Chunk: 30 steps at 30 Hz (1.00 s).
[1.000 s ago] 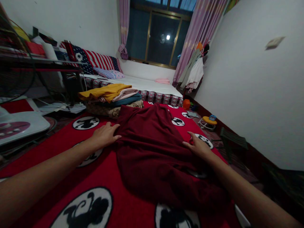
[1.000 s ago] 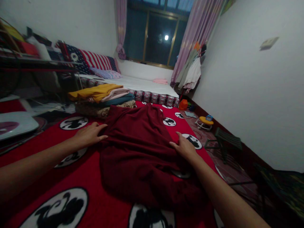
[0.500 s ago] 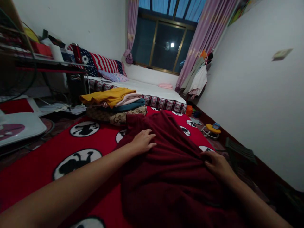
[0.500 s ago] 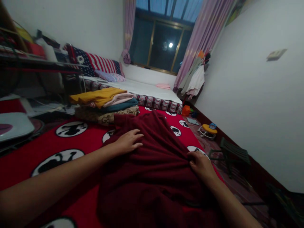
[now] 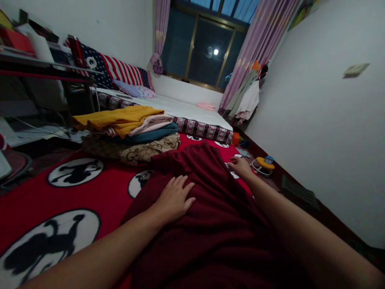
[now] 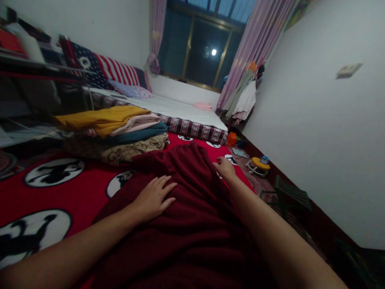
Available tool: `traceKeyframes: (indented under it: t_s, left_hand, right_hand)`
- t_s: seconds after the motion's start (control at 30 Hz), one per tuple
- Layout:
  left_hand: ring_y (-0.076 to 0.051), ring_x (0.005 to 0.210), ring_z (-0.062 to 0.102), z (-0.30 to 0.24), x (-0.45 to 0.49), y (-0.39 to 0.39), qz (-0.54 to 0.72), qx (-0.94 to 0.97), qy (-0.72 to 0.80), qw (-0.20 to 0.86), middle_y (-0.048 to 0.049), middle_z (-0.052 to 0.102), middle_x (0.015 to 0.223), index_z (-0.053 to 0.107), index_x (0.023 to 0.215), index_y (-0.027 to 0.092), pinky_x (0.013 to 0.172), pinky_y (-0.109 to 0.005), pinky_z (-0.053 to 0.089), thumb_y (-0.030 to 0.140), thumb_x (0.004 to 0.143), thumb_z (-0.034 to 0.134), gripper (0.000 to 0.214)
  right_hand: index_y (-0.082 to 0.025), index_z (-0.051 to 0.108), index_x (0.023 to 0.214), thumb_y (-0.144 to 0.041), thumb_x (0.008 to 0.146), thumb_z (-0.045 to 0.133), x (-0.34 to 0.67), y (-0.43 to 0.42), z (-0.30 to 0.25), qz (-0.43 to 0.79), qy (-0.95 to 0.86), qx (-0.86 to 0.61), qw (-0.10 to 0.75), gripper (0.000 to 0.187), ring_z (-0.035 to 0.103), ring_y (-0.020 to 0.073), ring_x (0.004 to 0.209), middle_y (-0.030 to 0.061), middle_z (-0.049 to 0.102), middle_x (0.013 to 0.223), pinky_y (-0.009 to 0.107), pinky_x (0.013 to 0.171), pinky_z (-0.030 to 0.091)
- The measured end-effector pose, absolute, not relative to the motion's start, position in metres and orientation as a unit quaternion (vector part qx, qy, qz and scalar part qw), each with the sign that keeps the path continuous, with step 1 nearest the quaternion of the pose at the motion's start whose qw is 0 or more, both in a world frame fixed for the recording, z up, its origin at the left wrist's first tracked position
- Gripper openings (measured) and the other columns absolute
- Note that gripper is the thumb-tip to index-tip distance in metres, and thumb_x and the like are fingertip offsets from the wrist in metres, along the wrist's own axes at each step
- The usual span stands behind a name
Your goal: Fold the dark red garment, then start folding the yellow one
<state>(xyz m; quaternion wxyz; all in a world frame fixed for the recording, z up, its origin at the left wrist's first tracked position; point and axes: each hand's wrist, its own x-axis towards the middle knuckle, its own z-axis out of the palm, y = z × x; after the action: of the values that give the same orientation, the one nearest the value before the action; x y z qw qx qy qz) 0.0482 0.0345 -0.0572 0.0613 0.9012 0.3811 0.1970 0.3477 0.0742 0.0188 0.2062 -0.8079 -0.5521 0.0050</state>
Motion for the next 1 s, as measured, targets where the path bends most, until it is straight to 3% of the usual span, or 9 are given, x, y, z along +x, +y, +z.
traceKeyframes:
  t_s: [0.1, 0.17, 0.33, 0.47, 0.67, 0.77, 0.87, 0.93, 1.0]
  left_hand:
    - [-0.031, 0.137, 0.037, -0.059, 0.048, 0.035, 0.201, 0.899, 0.383, 0.065, -0.0131, 0.043, 0.148, 0.054, 0.135, 0.023, 0.115, -0.050, 0.027, 0.047, 0.090, 0.050, 0.051]
    - [-0.032, 0.138, 0.036, -0.060, 0.048, 0.035, 0.202, 0.899, 0.383, 0.070, -0.0133, 0.042, 0.149, 0.053, 0.136, 0.023, 0.116, -0.050, 0.027, 0.047, 0.090, 0.050, 0.052]
    - [-0.034, 0.139, 0.034, -0.059, 0.048, 0.034, 0.196, 0.900, 0.381, 0.080, -0.0155, 0.040, 0.150, 0.052, 0.137, 0.021, 0.115, -0.052, 0.026, 0.047, 0.090, 0.050, 0.054]
    - [-0.034, 0.140, 0.033, -0.056, 0.048, 0.033, 0.199, 0.902, 0.375, 0.084, -0.0161, 0.040, 0.150, 0.052, 0.137, 0.020, 0.115, -0.052, 0.026, 0.048, 0.090, 0.050, 0.055]
    - [-0.033, 0.141, 0.031, -0.053, 0.049, 0.033, 0.188, 0.903, 0.375, 0.095, -0.0168, 0.037, 0.151, 0.050, 0.139, 0.020, 0.117, -0.052, 0.024, 0.046, 0.090, 0.050, 0.056]
    - [-0.033, 0.140, 0.032, -0.053, 0.050, 0.032, 0.193, 0.901, 0.378, 0.091, -0.0160, 0.039, 0.150, 0.051, 0.138, 0.020, 0.116, -0.052, 0.025, 0.045, 0.090, 0.052, 0.055]
    - [-0.032, 0.139, 0.034, -0.054, 0.050, 0.030, 0.212, 0.897, 0.375, 0.096, -0.0141, 0.042, 0.149, 0.053, 0.135, 0.021, 0.116, -0.052, 0.025, 0.043, 0.089, 0.055, 0.052]
    - [-0.030, 0.138, 0.037, -0.052, 0.049, 0.030, 0.239, 0.892, 0.366, 0.115, -0.0125, 0.043, 0.148, 0.054, 0.134, 0.022, 0.117, -0.049, 0.026, 0.039, 0.088, 0.058, 0.050]
    - [-0.026, 0.137, 0.039, -0.046, 0.046, 0.033, 0.281, 0.875, 0.370, 0.133, -0.0106, 0.043, 0.148, 0.055, 0.133, 0.023, 0.117, -0.045, 0.028, 0.036, 0.088, 0.058, 0.047]
  right_hand:
    - [-0.008, 0.048, 0.136, -0.045, 0.083, 0.057, 0.339, 0.116, 0.003, 0.009, -0.538, -0.810, 0.232, 0.065, 0.065, 0.0248, 0.097, 0.0184, 0.067, 0.113, 0.032, 0.077, 0.050]
    - [-0.012, 0.047, 0.137, -0.042, 0.076, 0.067, 0.338, 0.132, -0.004, 0.025, -0.550, -0.801, 0.236, 0.072, 0.066, 0.0237, 0.093, 0.0150, 0.068, 0.110, 0.031, 0.076, 0.050]
    - [-0.015, 0.071, 0.101, -0.025, 0.071, 0.066, 0.356, 0.139, 0.000, 0.021, -0.552, -0.802, 0.228, 0.033, 0.066, 0.0242, 0.085, 0.0082, 0.072, 0.088, 0.030, 0.075, 0.049]
    - [-0.010, 0.064, 0.117, -0.021, 0.080, 0.050, 0.381, 0.120, 0.007, -0.072, -0.482, -0.839, 0.241, 0.041, 0.060, 0.0325, 0.105, 0.0189, 0.066, 0.108, 0.040, 0.086, 0.046]
    - [-0.007, 0.057, 0.122, -0.013, 0.079, 0.053, 0.362, 0.112, 0.010, -0.154, -0.470, -0.844, 0.207, 0.044, 0.052, 0.0395, 0.114, 0.0279, 0.051, 0.123, 0.049, 0.087, 0.044]
    - [-0.015, 0.058, 0.120, -0.017, 0.085, 0.051, 0.318, 0.130, 0.014, -0.160, -0.574, -0.768, 0.234, 0.036, 0.057, 0.0264, 0.107, 0.0163, 0.058, 0.118, 0.035, 0.087, 0.045]
    - [-0.020, 0.061, 0.115, -0.024, 0.078, 0.067, 0.271, 0.148, 0.010, 0.006, -0.708, -0.670, 0.222, 0.038, 0.061, 0.0153, 0.074, 0.0015, 0.066, 0.083, 0.025, 0.068, 0.046]
    - [-0.018, 0.067, 0.101, -0.025, 0.066, 0.077, 0.247, 0.155, 0.005, 0.130, -0.749, -0.616, 0.207, 0.037, 0.057, 0.0128, 0.058, -0.0040, 0.062, 0.063, 0.022, 0.057, 0.044]
    - [-0.017, 0.068, 0.079, -0.022, 0.064, 0.076, 0.234, 0.162, 0.001, 0.175, -0.746, -0.604, 0.217, 0.018, 0.054, 0.0118, 0.049, -0.0046, 0.058, 0.053, 0.022, 0.052, 0.042]
